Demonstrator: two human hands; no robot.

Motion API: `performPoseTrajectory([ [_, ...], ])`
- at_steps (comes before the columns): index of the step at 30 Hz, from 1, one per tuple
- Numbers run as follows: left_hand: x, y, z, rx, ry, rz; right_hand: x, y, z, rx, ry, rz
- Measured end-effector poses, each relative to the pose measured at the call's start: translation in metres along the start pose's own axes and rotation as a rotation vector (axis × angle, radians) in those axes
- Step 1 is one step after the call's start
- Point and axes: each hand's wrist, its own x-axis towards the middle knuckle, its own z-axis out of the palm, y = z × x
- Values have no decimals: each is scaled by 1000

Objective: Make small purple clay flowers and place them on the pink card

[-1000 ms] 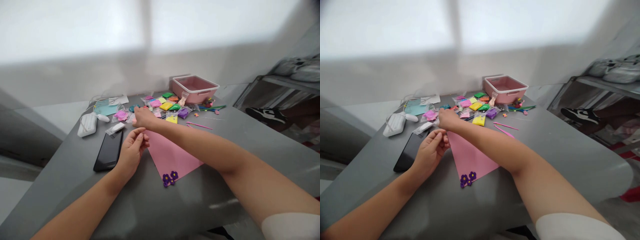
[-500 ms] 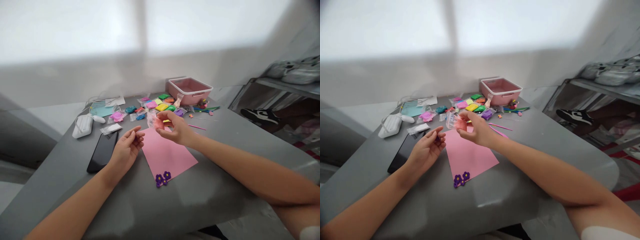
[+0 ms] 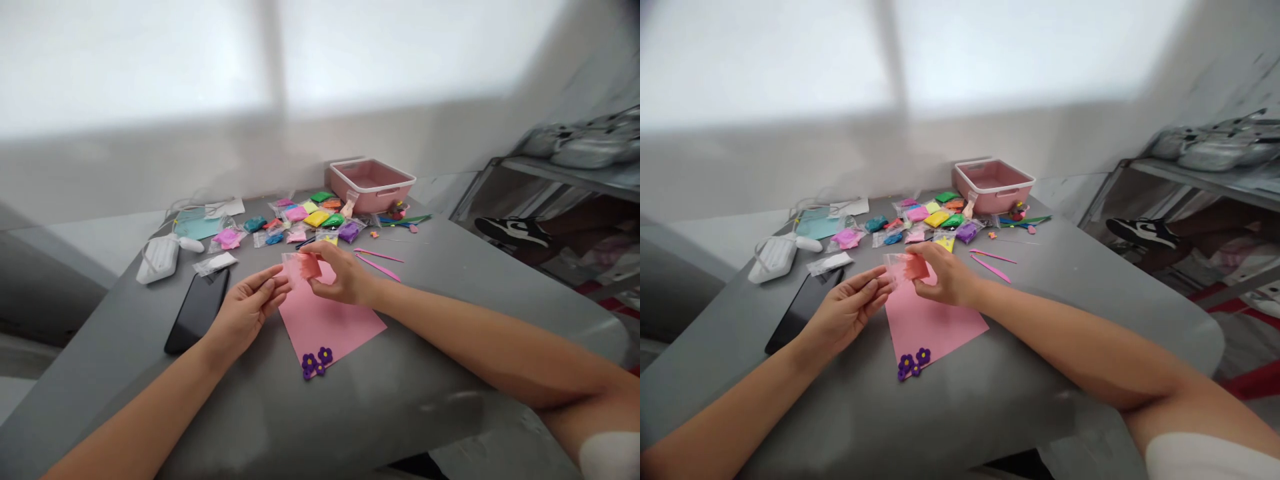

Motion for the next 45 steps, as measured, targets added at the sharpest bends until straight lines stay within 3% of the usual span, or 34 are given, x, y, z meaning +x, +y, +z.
performPoseTrajectory([
  [8, 8, 2, -7, 99, -109, 112, -2, -5, 11, -3, 49, -68],
  [15, 0, -1, -5, 195, -217, 151, -4, -5, 10, -2, 43, -73],
  [45, 0, -4, -5, 321, -143, 266, -5, -1, 13, 2, 4, -25],
])
